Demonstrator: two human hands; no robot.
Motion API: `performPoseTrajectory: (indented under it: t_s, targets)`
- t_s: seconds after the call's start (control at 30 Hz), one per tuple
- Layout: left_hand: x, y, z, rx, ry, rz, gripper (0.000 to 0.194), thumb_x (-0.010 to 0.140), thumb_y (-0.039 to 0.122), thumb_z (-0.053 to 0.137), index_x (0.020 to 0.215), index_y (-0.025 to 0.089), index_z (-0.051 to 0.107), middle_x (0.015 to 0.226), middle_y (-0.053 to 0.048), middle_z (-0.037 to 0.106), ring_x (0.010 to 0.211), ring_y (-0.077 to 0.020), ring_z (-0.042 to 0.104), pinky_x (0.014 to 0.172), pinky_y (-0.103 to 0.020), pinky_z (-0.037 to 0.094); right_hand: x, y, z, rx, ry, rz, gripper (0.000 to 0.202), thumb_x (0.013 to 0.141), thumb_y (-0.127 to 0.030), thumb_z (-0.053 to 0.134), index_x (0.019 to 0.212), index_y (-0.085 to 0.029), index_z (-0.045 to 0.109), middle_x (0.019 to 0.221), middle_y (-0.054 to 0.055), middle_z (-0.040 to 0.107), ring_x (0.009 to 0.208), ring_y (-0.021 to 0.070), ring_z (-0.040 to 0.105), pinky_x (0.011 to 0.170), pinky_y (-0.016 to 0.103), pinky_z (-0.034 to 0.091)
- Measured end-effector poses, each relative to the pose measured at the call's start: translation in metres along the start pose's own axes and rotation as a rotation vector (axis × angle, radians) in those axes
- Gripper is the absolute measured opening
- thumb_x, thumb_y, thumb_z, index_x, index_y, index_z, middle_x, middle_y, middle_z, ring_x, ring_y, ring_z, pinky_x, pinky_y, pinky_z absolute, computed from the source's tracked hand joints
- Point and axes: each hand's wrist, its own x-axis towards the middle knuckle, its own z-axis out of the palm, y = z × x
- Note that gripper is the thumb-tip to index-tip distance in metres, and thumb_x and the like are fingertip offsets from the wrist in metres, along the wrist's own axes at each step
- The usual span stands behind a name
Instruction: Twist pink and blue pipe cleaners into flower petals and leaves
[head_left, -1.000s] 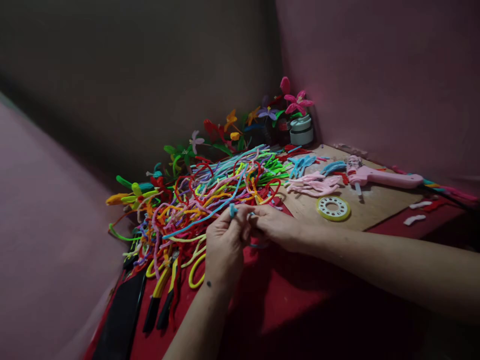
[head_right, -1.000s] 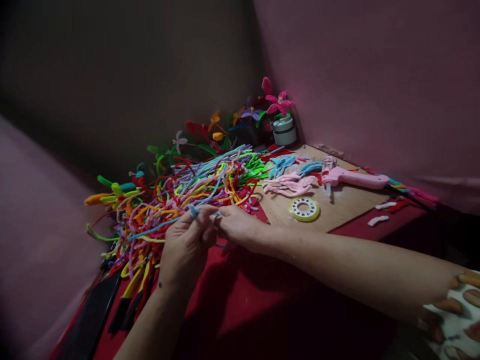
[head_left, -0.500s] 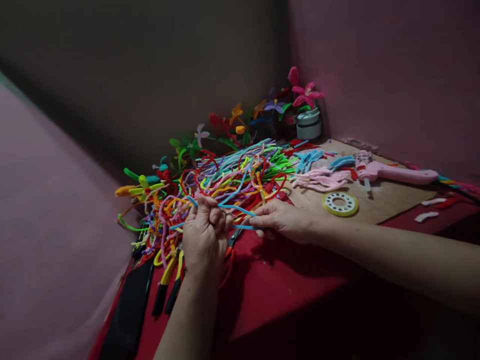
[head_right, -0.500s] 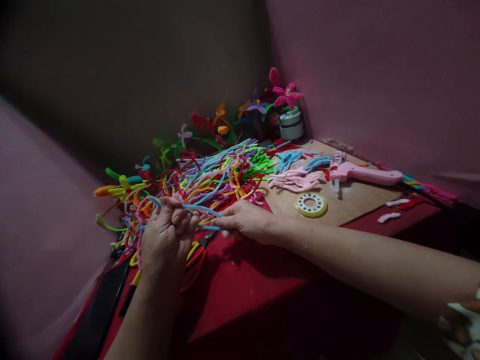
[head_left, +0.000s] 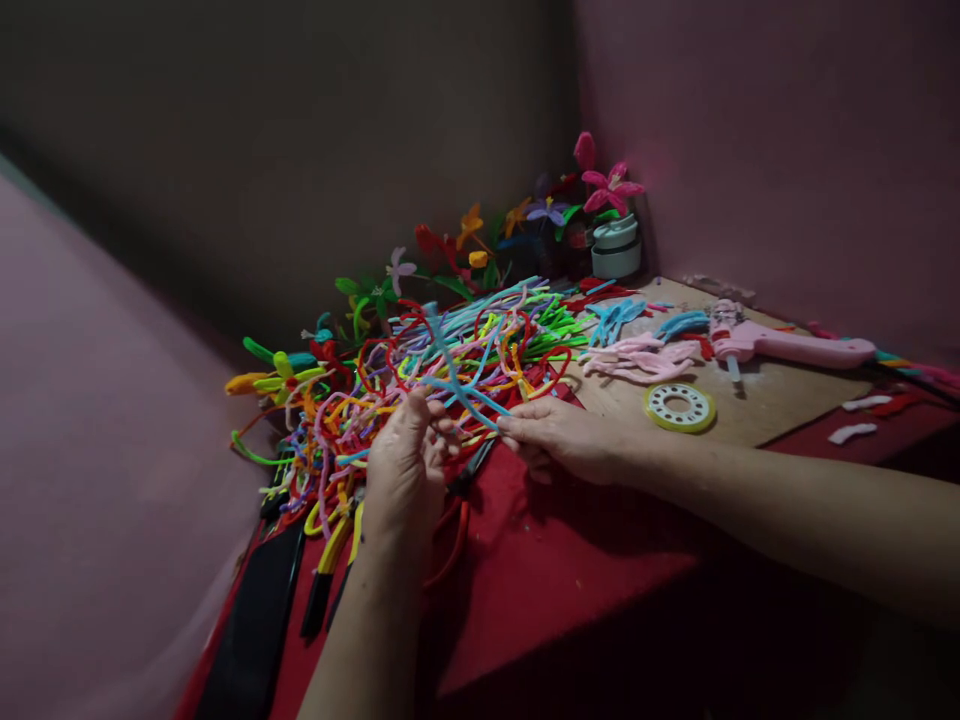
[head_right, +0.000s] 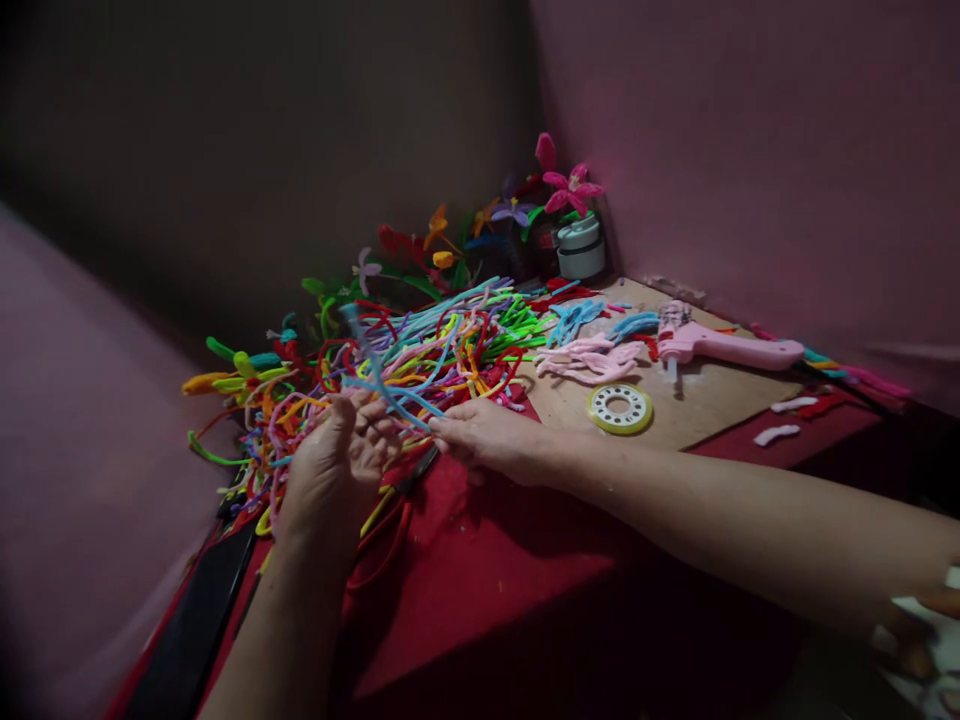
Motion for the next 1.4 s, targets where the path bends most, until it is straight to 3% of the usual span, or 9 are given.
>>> performPoseTrajectory:
  t_s: [0.1,0.2,0.47,0.57,0.73,0.87,1.03,1.27,1.4]
  targets:
    - [-0.004,-0.006,0.001,0.143,-0.186,-0.195,0.031,0.069,0.039,0.067,0.084,0.013,0.060,0.063,0.002,0.050,0.046,-0.0039,0.044,0.041,-0.016,0.034,0.002,0.002,0.000,-0.055,0.045,-0.011,0.034,0.084,-0.040,0.045,0.059,-0.017,0.041,0.047,-0.008,0.031,0.037,0.0050,0.027,0.038,0.019,0.028]
    - [-0.009,-0.010,0.005,0.255,-0.267,-0.210,0.029,0.073,0.034,0.064,0.093,0.013,0.062,0.058,0.004,0.047,0.045,-0.0031,0.040,0.043,-0.016,0.033,0.003,0.005,0.000,-0.091,0.041,-0.016,0.036,0.083,-0.043,0.047,0.059,-0.016,0.043,0.046,-0.007,0.033,0.036,0.0046,0.031,0.037,0.019,0.029]
    - [-0.010,-0.008,0.009,0.207,-0.105,-0.148,0.026,0.069,0.028,0.066,0.090,0.013,0.066,0.059,0.001,0.052,0.048,-0.0053,0.046,0.046,-0.017,0.037,0.000,-0.007,-0.006,0.293,-0.147,0.100,0.026,0.082,-0.034,0.051,0.077,-0.009,0.058,0.069,0.007,0.061,0.053,0.0113,0.056,0.052,0.028,0.047]
    - [-0.010,-0.008,0.010,0.179,-0.042,-0.103,0.030,0.068,0.026,0.067,0.095,0.014,0.065,0.060,0.001,0.052,0.049,-0.0049,0.046,0.046,-0.017,0.037,0.001,-0.008,-0.005,0.243,-0.047,0.038,0.018,0.076,-0.025,0.059,0.077,-0.008,0.061,0.071,0.007,0.064,0.052,0.0095,0.056,0.053,0.025,0.048]
    - [-0.011,-0.014,0.010,0.274,-0.113,-0.037,0.030,0.072,0.027,0.064,0.099,0.015,0.063,0.065,0.001,0.053,0.049,-0.0046,0.043,0.045,-0.017,0.033,0.004,-0.006,0.000,0.112,0.216,-0.052,0.012,0.075,-0.020,0.059,0.068,-0.010,0.060,0.058,0.001,0.059,0.047,0.0063,0.053,0.047,0.018,0.045]
    - [-0.011,-0.019,0.008,0.382,-0.169,-0.036,0.024,0.070,0.028,0.066,0.089,0.014,0.065,0.063,0.002,0.052,0.048,-0.0047,0.042,0.042,-0.017,0.031,0.005,-0.003,-0.002,0.078,0.236,-0.095,0.016,0.075,-0.025,0.059,0.068,-0.011,0.060,0.055,-0.001,0.056,0.043,0.0051,0.050,0.042,0.016,0.044]
    - [-0.009,-0.021,0.009,0.288,-0.134,-0.137,0.031,0.066,0.030,0.069,0.092,0.013,0.065,0.055,0.003,0.050,0.042,-0.0032,0.037,0.039,-0.016,0.028,0.004,-0.002,-0.001,0.048,0.222,-0.035,0.017,0.075,-0.025,0.060,0.067,-0.011,0.059,0.051,-0.002,0.054,0.040,0.0055,0.047,0.037,0.016,0.041]
    - [-0.007,-0.021,0.013,0.070,-0.031,-0.222,0.028,0.062,0.023,0.073,0.086,0.012,0.066,0.070,-0.003,0.063,0.057,-0.0094,0.056,0.057,-0.022,0.047,0.009,0.004,-0.008,0.568,-0.016,0.153,0.009,0.079,-0.014,0.053,0.080,-0.009,0.061,0.068,0.007,0.063,0.059,0.0117,0.060,0.056,0.024,0.050]
    - [-0.006,-0.022,0.013,-0.025,-0.019,-0.234,0.028,0.058,0.021,0.075,0.084,0.013,0.066,0.068,-0.002,0.063,0.058,-0.0104,0.057,0.059,-0.023,0.049,0.014,0.009,-0.010,0.726,0.015,0.135,0.006,0.076,-0.008,0.055,0.075,-0.011,0.061,0.067,0.003,0.062,0.057,0.0088,0.057,0.052,0.019,0.048]
